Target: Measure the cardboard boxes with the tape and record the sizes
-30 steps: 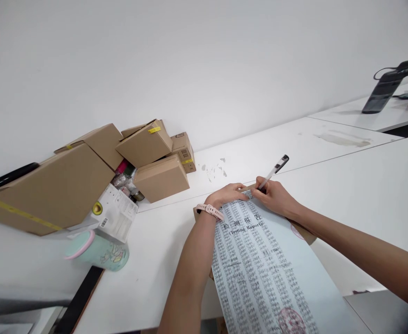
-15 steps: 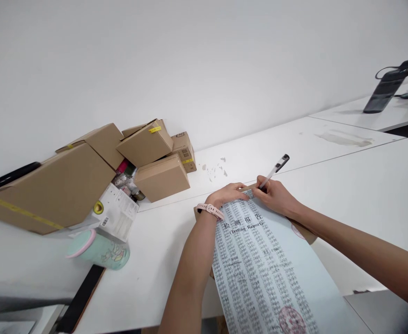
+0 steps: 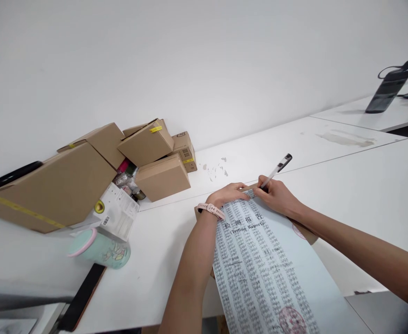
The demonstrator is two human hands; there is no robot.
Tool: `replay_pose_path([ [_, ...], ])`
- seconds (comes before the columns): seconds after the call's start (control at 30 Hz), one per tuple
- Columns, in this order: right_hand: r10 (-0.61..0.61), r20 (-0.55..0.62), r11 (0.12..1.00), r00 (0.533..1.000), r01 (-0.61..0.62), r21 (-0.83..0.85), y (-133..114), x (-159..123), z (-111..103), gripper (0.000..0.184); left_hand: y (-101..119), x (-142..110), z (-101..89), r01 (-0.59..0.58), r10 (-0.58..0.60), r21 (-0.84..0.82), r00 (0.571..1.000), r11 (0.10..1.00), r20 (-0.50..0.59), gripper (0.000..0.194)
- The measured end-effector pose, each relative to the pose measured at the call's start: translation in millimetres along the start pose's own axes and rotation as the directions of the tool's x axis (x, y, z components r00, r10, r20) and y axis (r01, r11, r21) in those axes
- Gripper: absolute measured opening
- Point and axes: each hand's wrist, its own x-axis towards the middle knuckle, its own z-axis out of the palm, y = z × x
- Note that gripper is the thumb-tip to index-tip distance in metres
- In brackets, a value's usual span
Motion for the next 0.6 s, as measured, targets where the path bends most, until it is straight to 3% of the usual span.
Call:
replay_pose_path([
  [0.6,0.014,-0.022,1.000,1.000,-0.014,-0.008,-1.0,-1.1,-1.8,0.019,-2.4,2.2,-0.5,0.018,-0.019,0.008,1.000,1.000,0.014,0.047],
])
